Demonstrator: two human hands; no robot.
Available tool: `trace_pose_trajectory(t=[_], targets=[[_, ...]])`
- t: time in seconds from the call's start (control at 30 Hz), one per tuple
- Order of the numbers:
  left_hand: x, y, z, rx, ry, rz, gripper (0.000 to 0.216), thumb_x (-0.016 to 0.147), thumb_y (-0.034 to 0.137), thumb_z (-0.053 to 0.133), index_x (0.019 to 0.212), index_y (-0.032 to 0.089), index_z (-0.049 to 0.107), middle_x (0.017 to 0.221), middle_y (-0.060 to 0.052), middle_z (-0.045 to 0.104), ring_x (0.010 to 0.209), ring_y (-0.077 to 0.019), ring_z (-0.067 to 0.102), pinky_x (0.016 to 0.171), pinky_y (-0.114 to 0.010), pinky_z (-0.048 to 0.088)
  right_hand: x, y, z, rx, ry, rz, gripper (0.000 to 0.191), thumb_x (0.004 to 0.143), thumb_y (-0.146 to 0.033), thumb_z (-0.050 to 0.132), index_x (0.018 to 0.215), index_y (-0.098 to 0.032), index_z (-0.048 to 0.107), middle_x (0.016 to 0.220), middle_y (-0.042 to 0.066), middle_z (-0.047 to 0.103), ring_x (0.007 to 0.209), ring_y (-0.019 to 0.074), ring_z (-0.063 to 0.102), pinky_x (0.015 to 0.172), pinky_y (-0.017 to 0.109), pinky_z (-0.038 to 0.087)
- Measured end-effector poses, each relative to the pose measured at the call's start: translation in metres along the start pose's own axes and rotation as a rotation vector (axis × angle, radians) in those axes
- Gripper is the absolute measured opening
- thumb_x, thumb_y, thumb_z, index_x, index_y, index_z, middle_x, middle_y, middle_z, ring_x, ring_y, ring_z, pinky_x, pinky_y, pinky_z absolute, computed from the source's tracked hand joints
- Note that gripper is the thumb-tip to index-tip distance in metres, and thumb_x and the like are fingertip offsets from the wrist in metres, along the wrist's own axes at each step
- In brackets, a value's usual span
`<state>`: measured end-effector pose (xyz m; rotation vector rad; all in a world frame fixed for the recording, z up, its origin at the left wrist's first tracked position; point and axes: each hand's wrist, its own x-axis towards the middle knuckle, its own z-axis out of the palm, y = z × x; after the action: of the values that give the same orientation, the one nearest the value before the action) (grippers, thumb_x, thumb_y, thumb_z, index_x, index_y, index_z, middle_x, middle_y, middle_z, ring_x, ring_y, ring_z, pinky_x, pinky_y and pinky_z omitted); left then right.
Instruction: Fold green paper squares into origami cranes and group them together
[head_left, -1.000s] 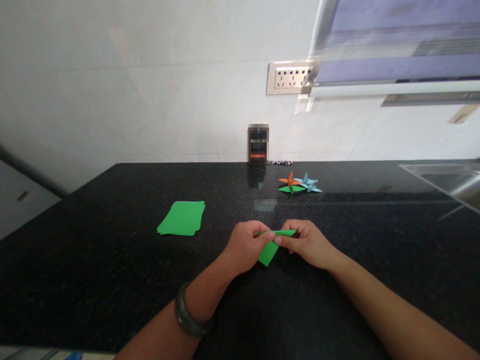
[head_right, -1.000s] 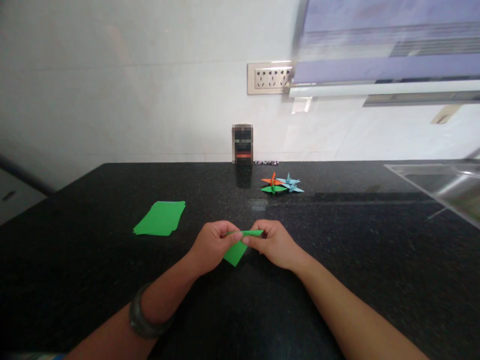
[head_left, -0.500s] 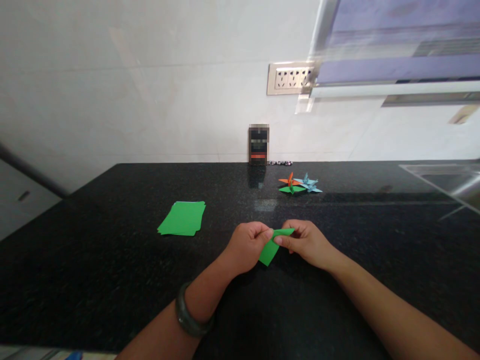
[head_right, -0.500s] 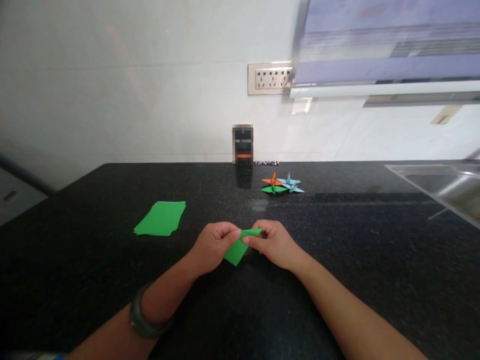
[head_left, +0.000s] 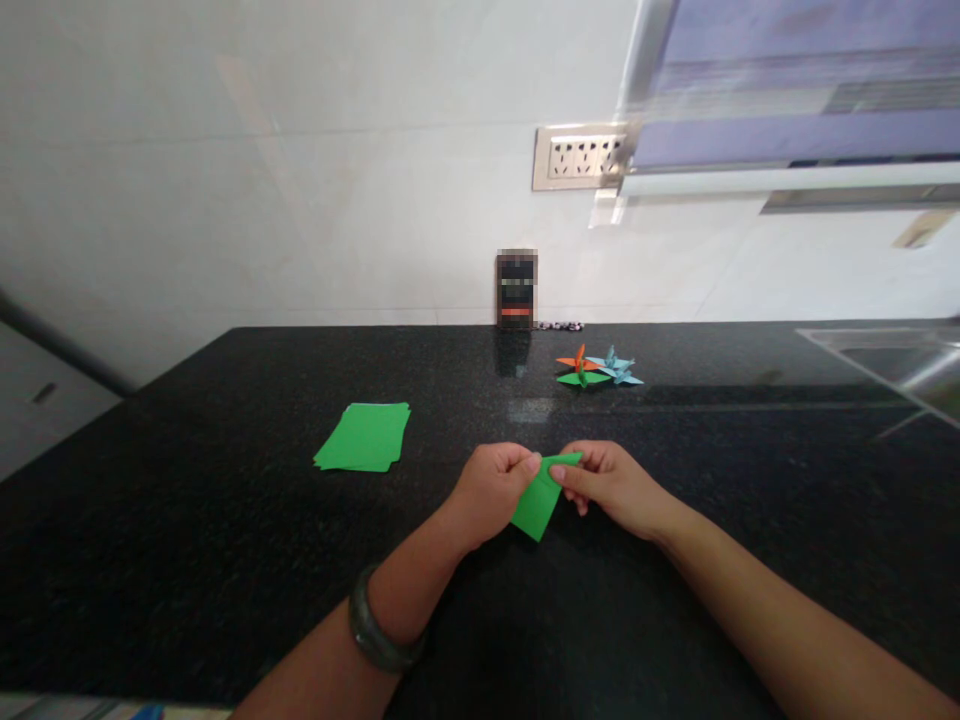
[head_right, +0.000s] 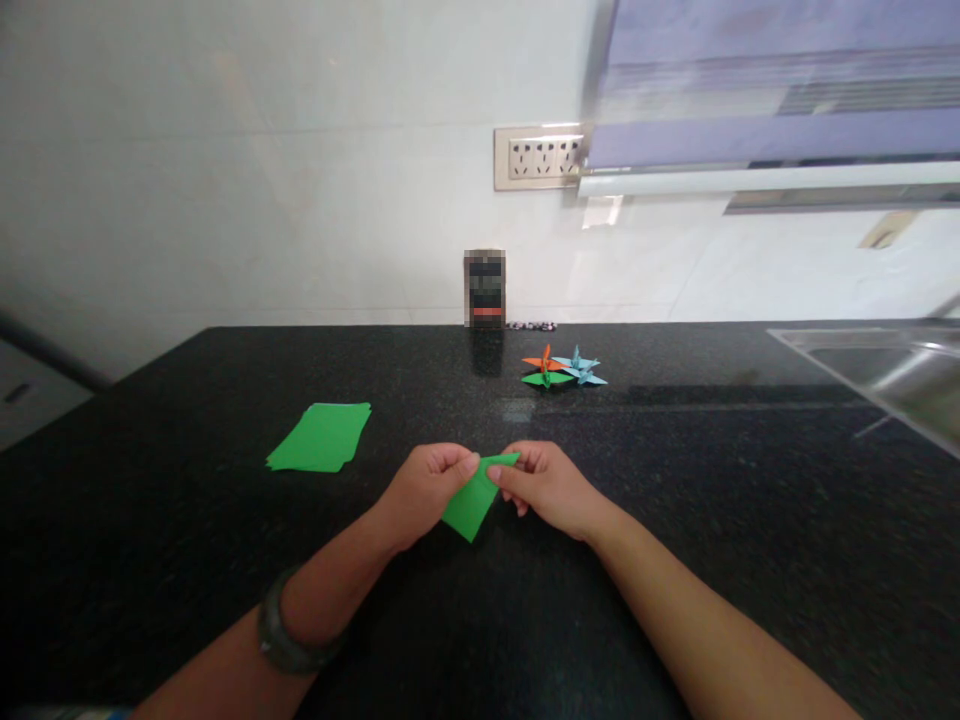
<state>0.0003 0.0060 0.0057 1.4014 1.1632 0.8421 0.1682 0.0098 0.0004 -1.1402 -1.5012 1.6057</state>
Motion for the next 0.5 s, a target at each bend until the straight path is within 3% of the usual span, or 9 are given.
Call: trace_pose_trajectory(t=[0.3, 0.5], targets=[[0.0009, -0.0029, 0.0003, -0.106, -0.025, -0.059, 0.027, 0.065, 0.04, 0.064, 0.065, 0.014, 0.056, 0.054, 0.002, 0.052, 0.045, -0.0078, 0.04, 0.044, -0.022, 0.03, 0.0003, 0.0025, -0.002, -0.11, -0.006, -0.06, 0.032, 0.072, -0.043, 0.062, 0.062, -0.016, 0.05, 0.05, -0.006, 0.047, 0.042, 0.0044, 0.04, 0.041, 0.018, 0.034], [-0.0006, 0.0, 0.0014, -0.107, 0.02, 0.003, 0.022, 0.068, 0.035, 0.06, 0.063, 0.014, 0.057, 0.053, 0.002, 0.051, 0.046, -0.0077, 0.04, 0.045, -0.021, 0.03, -0.0007, 0.0006, -0.0018, -0.167, 0.014, -0.08, 0.03, 0.073, -0.042, 0.061, 0.063, -0.015, 0.051, 0.05, -0.005, 0.047, 0.043, 0.0051, 0.041, 0.042, 0.019, 0.034]])
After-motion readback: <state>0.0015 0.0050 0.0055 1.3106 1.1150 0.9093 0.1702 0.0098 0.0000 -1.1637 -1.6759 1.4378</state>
